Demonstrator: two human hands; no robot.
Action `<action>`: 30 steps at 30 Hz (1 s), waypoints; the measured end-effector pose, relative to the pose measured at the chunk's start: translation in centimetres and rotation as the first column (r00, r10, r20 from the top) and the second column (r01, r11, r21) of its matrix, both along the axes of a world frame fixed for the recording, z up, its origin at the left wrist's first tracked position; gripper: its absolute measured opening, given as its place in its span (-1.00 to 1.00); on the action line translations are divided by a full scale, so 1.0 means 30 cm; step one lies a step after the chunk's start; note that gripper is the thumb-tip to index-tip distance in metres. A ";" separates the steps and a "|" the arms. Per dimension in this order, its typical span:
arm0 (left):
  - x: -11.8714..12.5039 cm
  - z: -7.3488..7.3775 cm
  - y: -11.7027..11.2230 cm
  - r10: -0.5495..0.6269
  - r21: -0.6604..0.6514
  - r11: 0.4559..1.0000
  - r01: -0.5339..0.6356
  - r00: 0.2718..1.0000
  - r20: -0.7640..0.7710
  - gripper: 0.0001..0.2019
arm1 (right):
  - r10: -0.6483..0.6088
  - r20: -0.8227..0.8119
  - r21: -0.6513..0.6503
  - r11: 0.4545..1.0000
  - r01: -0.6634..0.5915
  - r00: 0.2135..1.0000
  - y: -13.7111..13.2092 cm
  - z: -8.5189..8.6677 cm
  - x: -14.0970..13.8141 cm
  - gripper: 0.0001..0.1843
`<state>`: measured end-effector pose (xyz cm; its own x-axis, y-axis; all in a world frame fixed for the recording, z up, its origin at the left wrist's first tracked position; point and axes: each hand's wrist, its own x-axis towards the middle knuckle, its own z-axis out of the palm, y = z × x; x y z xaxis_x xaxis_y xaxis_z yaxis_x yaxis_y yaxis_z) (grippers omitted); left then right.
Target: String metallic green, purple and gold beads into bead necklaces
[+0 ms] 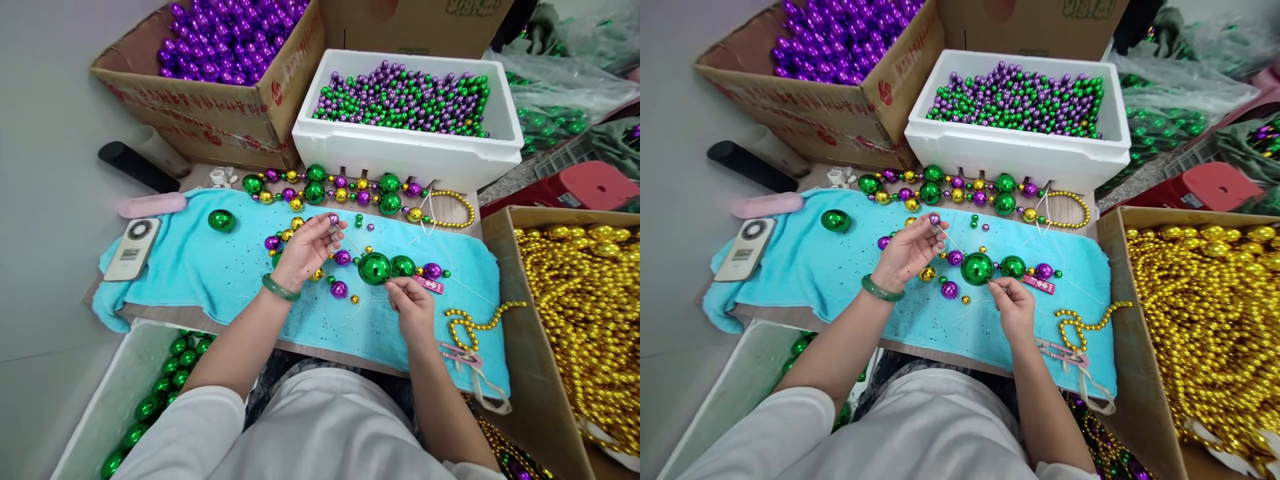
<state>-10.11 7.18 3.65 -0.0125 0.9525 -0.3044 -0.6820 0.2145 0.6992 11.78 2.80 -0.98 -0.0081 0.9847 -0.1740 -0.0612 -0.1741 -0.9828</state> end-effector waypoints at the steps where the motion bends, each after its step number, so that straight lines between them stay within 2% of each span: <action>1: 0.007 0.000 -0.006 -0.007 0.022 1.000 0.008 1.000 -0.030 -0.84 | -0.001 0.004 -0.008 1.000 0.001 1.000 0.001 0.000 -0.005 -0.74; 4: 0.034 -0.002 -0.024 -0.066 0.058 0.995 0.077 0.982 -0.174 -0.77 | 0.001 -0.009 -0.044 0.999 -0.002 1.000 0.006 -0.002 -0.026 -0.70; 9: 0.052 -0.011 -0.031 -0.095 0.073 0.987 0.141 0.889 -0.447 -0.79 | 0.070 -0.056 -0.123 0.989 -0.076 0.996 0.018 0.004 -0.042 -0.65; 13: 0.044 -0.016 -0.035 -0.078 0.081 0.987 0.141 0.849 -0.523 -0.81 | 0.189 -0.132 -0.220 0.951 -0.215 0.973 0.026 0.010 -0.028 -0.68; 15: 0.043 -0.012 -0.047 -0.089 0.095 0.981 0.167 0.831 -0.549 -0.81 | 0.210 -0.149 -0.232 0.942 -0.241 0.966 0.031 0.003 -0.023 -0.68; 17: 0.033 -0.003 -0.056 -0.126 0.120 0.962 0.245 0.788 -0.602 -0.79 | 0.197 -0.169 -0.225 0.946 -0.233 0.966 0.035 -0.009 -0.020 -0.67; 19: -0.003 0.009 -0.048 -0.140 0.132 0.934 0.332 0.679 -0.720 -0.76 | 0.173 -0.187 -0.213 0.954 -0.212 0.967 0.039 -0.018 -0.015 -0.66; 21: -0.073 0.016 -0.012 -0.055 0.133 0.935 0.328 0.506 -0.861 -0.81 | 0.151 -0.194 -0.195 0.962 -0.189 0.969 0.043 -0.021 -0.006 -0.65; 23: -0.169 0.011 0.051 0.093 0.161 0.967 0.196 0.317 -0.944 -0.89 | 0.138 -0.194 -0.175 0.969 -0.173 0.971 0.048 -0.016 0.006 -0.65; 25: -0.267 -0.010 0.125 0.151 0.158 0.987 0.027 0.169 -0.974 -0.93 | 0.122 -0.190 -0.159 0.975 -0.153 0.974 0.052 -0.009 0.019 -0.66; 27: -0.340 -0.041 0.191 0.122 0.118 0.991 -0.067 0.063 -0.990 -0.97 | 0.105 -0.188 -0.149 0.980 -0.134 0.977 0.054 -0.005 0.028 -0.65; 30: -0.382 -0.090 0.253 0.047 0.053 0.995 -0.082 -0.077 -0.996 -0.88 | 0.107 -0.194 -0.140 0.981 -0.136 0.975 0.053 -0.007 0.032 -0.65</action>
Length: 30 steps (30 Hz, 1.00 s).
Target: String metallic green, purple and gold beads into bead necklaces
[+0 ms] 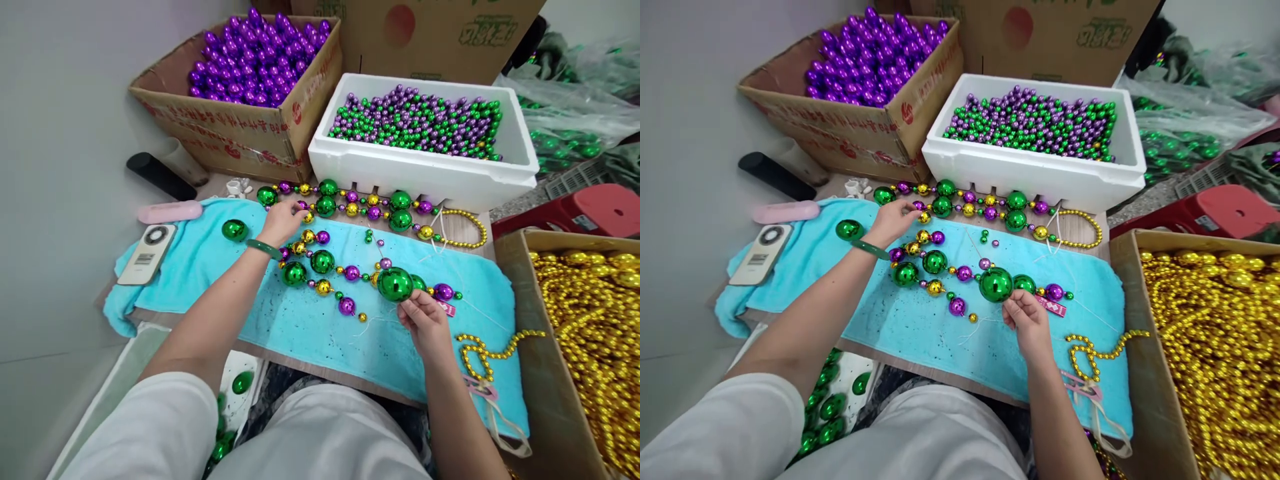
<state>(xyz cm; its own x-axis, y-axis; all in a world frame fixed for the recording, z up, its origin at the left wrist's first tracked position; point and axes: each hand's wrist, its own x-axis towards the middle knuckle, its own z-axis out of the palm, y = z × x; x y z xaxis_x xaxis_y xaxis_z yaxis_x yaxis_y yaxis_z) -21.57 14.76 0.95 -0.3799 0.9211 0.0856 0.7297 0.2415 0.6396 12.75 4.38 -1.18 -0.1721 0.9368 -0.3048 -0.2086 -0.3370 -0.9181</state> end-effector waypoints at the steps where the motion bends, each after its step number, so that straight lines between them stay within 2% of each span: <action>1: 0.001 -0.014 0.011 -0.011 -0.038 0.999 0.009 0.998 -0.054 -0.82 | 0.007 -0.004 0.002 1.000 -0.007 1.000 -0.002 -0.002 0.000 -0.65; 5: 0.023 -0.053 0.036 -0.071 -0.195 0.980 0.028 0.974 -0.214 -0.63 | 0.022 -0.004 -0.003 1.000 -0.022 1.000 -0.011 -0.010 -0.002 -0.67; 8: 0.027 -0.059 0.047 -0.076 -0.222 0.975 0.030 0.976 -0.203 -0.62 | 0.015 0.007 -0.006 1.000 -0.014 1.000 -0.013 -0.012 0.003 -0.68; 11: 0.039 -0.039 0.032 -0.044 -0.109 0.993 0.040 0.998 -0.036 -0.60 | 0.014 0.013 -0.009 1.000 -0.014 1.000 -0.014 -0.016 0.009 -0.68; 13: 0.065 -0.011 -0.003 -0.038 0.015 0.999 0.036 0.963 0.266 -0.59 | 0.019 0.016 -0.013 1.000 -0.019 1.000 -0.016 -0.020 0.010 -0.68; 14: 0.084 0.007 -0.028 -0.053 0.063 0.998 0.028 0.885 0.462 -0.60 | 0.023 0.017 -0.014 1.000 -0.023 1.000 -0.017 -0.021 0.009 -0.68; 15: 0.106 0.024 -0.056 -0.074 0.095 0.995 0.016 0.754 0.652 -0.62 | 0.029 0.017 -0.013 1.000 -0.029 0.999 -0.018 -0.023 0.007 -0.69; 16: 0.131 0.042 -0.086 -0.093 0.112 0.994 0.004 0.586 0.805 -0.65 | 0.035 0.017 -0.010 0.999 -0.035 0.999 -0.019 -0.023 0.003 -0.69; 18: 0.180 0.072 -0.143 -0.098 0.110 0.994 -0.027 0.265 0.959 -0.75 | 0.053 0.018 -0.004 0.999 -0.053 0.998 -0.022 -0.020 -0.007 -0.69; 19: 0.202 0.083 -0.166 -0.087 0.094 0.995 -0.045 0.148 0.985 -0.81 | 0.063 0.021 0.000 0.998 -0.063 0.998 -0.024 -0.017 -0.014 -0.69; 20: 0.222 0.091 -0.185 -0.071 0.074 0.995 -0.062 0.063 0.996 -0.85 | 0.073 0.025 0.007 0.997 -0.074 0.997 -0.026 -0.013 -0.021 -0.69; 22: 0.252 0.101 -0.209 -0.038 0.035 0.995 -0.089 -0.040 0.998 -0.90 | 0.092 0.038 0.024 0.995 -0.093 0.995 -0.031 -0.006 -0.033 -0.70; 24: 0.271 0.104 -0.217 -0.022 0.012 0.993 -0.115 -0.087 0.996 -0.91 | 0.100 0.054 0.036 0.994 -0.102 0.993 -0.037 -0.002 -0.043 -0.72; 30: 0.298 0.096 -0.224 -0.031 0.009 0.982 -0.187 -0.118 0.992 -0.89 | 0.091 0.069 0.035 0.995 -0.094 0.993 -0.052 -0.006 -0.054 -0.74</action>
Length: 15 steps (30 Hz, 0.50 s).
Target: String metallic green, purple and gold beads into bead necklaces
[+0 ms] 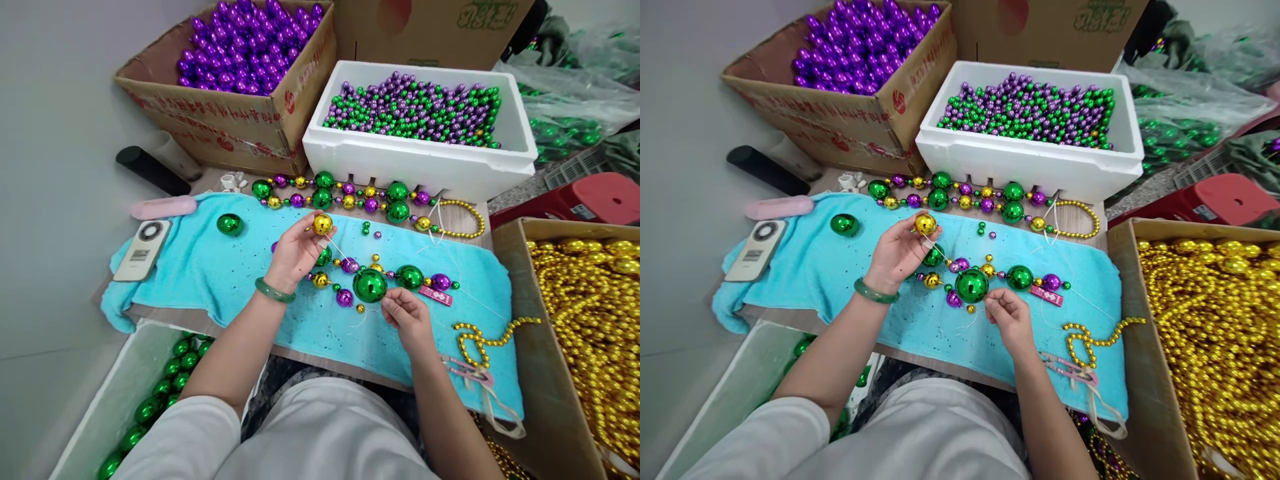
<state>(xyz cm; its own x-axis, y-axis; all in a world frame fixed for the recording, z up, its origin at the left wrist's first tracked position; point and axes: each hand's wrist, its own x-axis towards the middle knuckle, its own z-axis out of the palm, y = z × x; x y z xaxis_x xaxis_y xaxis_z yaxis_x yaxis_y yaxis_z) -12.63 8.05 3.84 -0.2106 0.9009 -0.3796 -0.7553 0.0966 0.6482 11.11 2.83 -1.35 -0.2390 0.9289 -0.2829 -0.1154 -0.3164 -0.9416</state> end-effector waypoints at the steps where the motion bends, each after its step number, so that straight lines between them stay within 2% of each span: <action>1: 0.004 -0.001 -0.003 0.007 -0.001 1.000 -0.007 1.000 0.004 -0.90 | 0.000 0.003 0.002 1.000 0.000 1.000 -0.001 -0.001 -0.002 -0.75; 11: 0.023 0.001 -0.037 0.042 0.049 0.998 -0.042 0.999 0.004 -0.96 | -0.034 0.037 -0.001 0.999 0.034 0.999 -0.009 0.020 -0.006 -0.78; 15: 0.028 -0.003 -0.050 0.046 0.065 0.997 -0.044 0.999 -0.020 -0.91 | -0.038 0.063 0.005 0.999 0.038 0.997 -0.010 0.023 -0.007 -0.77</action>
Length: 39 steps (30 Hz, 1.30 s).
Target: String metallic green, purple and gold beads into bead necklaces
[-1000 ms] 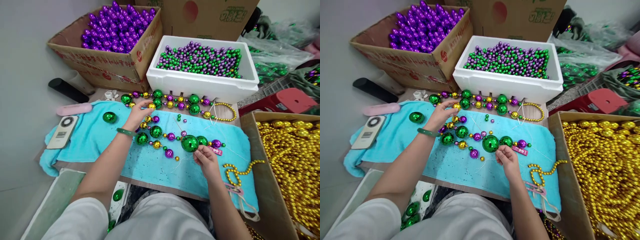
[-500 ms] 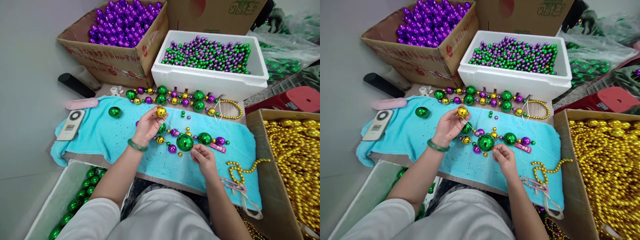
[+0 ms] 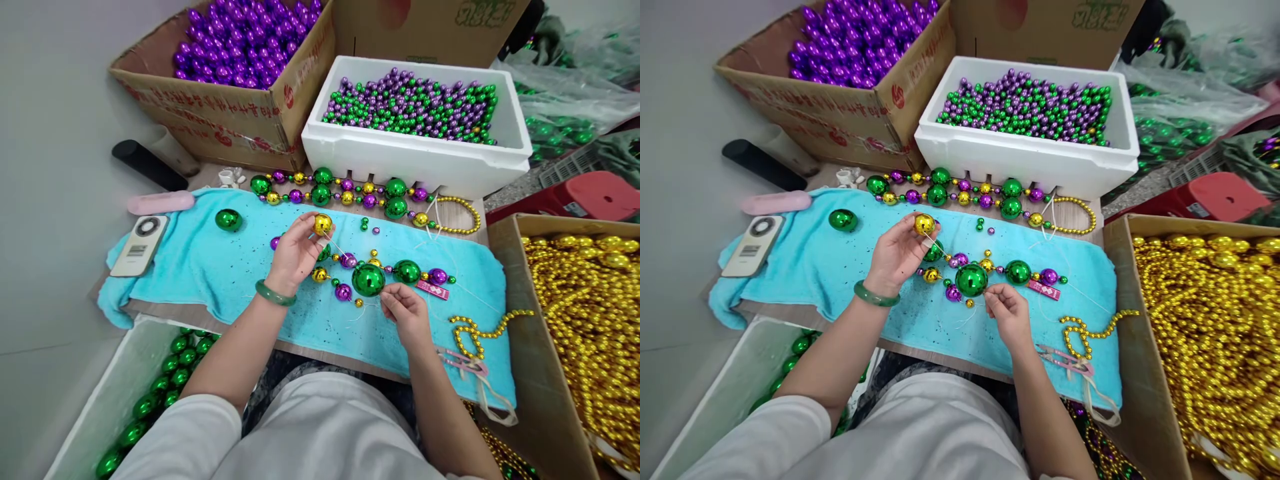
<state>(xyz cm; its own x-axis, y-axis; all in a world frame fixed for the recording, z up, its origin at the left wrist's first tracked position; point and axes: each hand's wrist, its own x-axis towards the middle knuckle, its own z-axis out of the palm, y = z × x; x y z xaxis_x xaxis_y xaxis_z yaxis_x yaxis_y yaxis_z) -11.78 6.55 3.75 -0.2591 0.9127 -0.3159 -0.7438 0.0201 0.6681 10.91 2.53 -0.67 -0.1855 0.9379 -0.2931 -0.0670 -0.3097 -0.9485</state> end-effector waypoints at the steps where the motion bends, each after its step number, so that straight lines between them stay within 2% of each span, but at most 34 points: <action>1: 0.001 -0.001 -0.003 0.003 0.003 1.000 -0.003 1.000 -0.004 -0.89 | -0.002 0.009 0.001 1.000 0.002 1.000 -0.001 0.000 0.000 -0.77; 10: -0.003 -0.008 -0.005 0.017 -0.011 1.000 -0.018 0.999 -0.027 -0.88 | 0.020 0.010 0.024 1.000 -0.021 1.000 -0.011 0.003 0.009 -0.77; 20: -0.004 -0.016 -0.003 0.050 -0.018 0.999 -0.052 0.996 -0.071 -0.92 | -0.015 -0.003 0.008 1.000 0.015 1.000 -0.005 0.006 0.003 -0.78; 28: 0.023 -0.001 -0.021 0.038 0.058 0.998 -0.029 0.985 -0.167 -0.76 | -0.010 0.011 0.020 1.000 0.010 1.000 -0.006 0.009 0.001 -0.80; 39: 0.002 -0.028 -0.010 0.034 0.009 0.999 -0.033 0.994 -0.102 -0.79 | -0.045 0.011 0.026 0.999 0.045 0.999 -0.005 0.008 0.012 -0.78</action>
